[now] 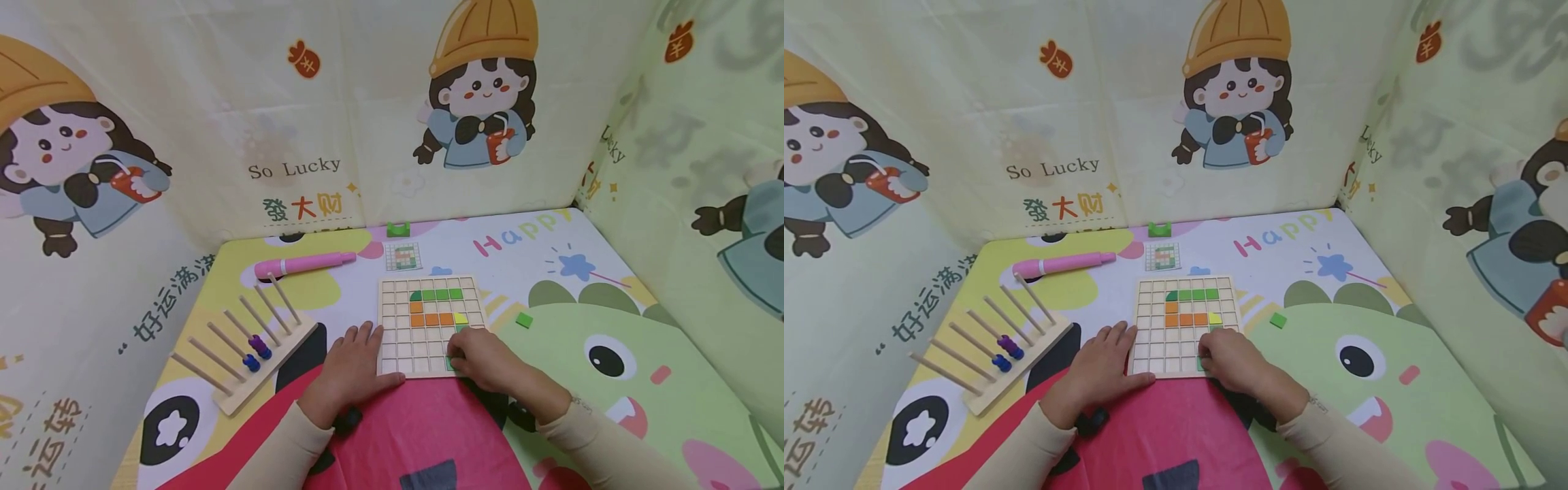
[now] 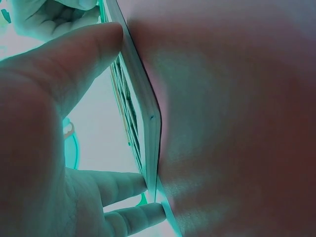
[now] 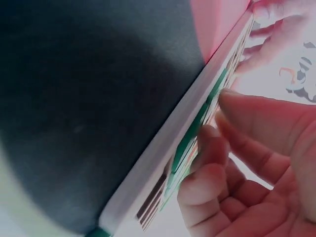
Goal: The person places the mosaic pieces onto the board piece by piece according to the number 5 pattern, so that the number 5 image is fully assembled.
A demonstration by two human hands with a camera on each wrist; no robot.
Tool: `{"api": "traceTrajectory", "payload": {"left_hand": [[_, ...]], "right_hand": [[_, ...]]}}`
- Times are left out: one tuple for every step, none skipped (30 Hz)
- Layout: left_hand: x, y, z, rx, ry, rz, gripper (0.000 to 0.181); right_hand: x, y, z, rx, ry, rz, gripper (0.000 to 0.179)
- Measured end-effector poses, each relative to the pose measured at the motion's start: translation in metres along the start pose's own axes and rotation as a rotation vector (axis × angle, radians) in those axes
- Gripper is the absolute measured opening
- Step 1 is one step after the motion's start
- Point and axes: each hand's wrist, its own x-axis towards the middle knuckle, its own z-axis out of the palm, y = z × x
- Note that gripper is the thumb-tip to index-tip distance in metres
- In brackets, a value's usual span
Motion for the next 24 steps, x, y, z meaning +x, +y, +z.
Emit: {"api": "traceTrajectory", "payload": {"left_hand": [[0.0,0.0,0.0,-0.002,0.001,0.002,0.108],[0.0,0.0,-0.001,-0.005,0.004,0.004,0.108],[0.0,0.0,-0.001,-0.007,0.005,0.004,0.108],[0.0,0.0,-0.001,-0.008,0.004,0.005,0.108],[0.0,0.0,-0.001,-0.007,0.005,0.006,0.108],[0.0,0.0,-0.001,-0.009,0.006,0.006,0.108],[0.0,0.0,-0.001,-0.007,0.008,0.008,0.108],[0.0,0.0,-0.001,-0.006,0.009,0.009,0.108],[0.0,-0.001,-0.001,-0.006,0.01,0.01,0.108],[0.0,-0.001,0.0,-0.005,0.01,0.012,0.107],[0.0,-0.001,0.0,-0.004,0.011,0.014,0.107],[0.0,-0.001,0.0,-0.003,0.01,0.015,0.107],[0.0,-0.001,0.0,0.0,0.008,0.016,0.107],[0.0,-0.001,0.0,0.001,0.007,0.016,0.107],[0.0,0.0,0.0,0.004,0.006,0.016,0.107],[0.0,0.0,-0.001,0.005,0.005,0.015,0.107],[0.0,0.0,-0.001,0.005,0.005,0.014,0.107],[0.0,0.0,-0.002,0.006,0.003,0.013,0.107],[0.0,0.0,-0.002,0.004,0.002,0.014,0.107],[-0.001,0.0,-0.003,0.002,0.003,0.015,0.107],[-0.001,0.0,-0.004,-0.001,0.003,0.016,0.107],[-0.001,0.0,-0.004,-0.005,0.004,0.017,0.107],[-0.001,0.0,-0.004,-0.007,0.005,0.018,0.107],[-0.001,0.0,-0.005,-0.008,0.006,0.018,0.107]], "right_hand": [[-0.001,0.002,-0.001,0.016,0.007,-0.004,0.006],[-0.002,0.005,-0.003,0.029,0.018,-0.01,0.007],[-0.003,0.008,-0.005,0.05,0.028,-0.015,0.007],[-0.005,0.012,-0.008,0.068,0.039,-0.018,0.007],[-0.006,0.016,-0.011,0.082,0.046,-0.015,0.007],[-0.008,0.02,-0.015,0.1,0.049,0.0,0.008],[-0.01,0.025,-0.019,0.113,0.053,0.009,0.008],[-0.012,0.031,-0.023,0.118,0.063,0.018,0.009],[-0.015,0.036,-0.028,0.121,0.072,0.027,0.009],[-0.018,0.042,-0.031,0.109,0.085,0.035,0.011],[-0.021,0.048,-0.035,0.101,0.093,0.048,0.012],[-0.024,0.054,-0.038,0.09,0.103,0.053,0.013],[-0.028,0.06,-0.041,0.073,0.115,0.049,0.014],[-0.031,0.065,-0.043,0.057,0.124,0.048,0.014],[-0.034,0.069,-0.045,0.044,0.124,0.054,0.015],[-0.037,0.073,-0.046,0.034,0.121,0.054,0.015],[-0.04,0.076,-0.047,0.031,0.111,0.059,0.016],[-0.042,0.079,-0.046,0.028,0.101,0.059,0.016],[-0.044,0.081,-0.046,0.029,0.088,0.058,0.017],[-0.045,0.082,-0.045,0.032,0.073,0.059,0.018],[-0.046,0.083,-0.044,0.033,0.06,0.058,0.019],[-0.047,0.083,-0.042,0.035,0.049,0.055,0.021],[-0.047,0.083,-0.04,0.031,0.037,0.051,0.022],[-0.047,0.083,-0.038,0.024,0.028,0.042,0.024]]}}
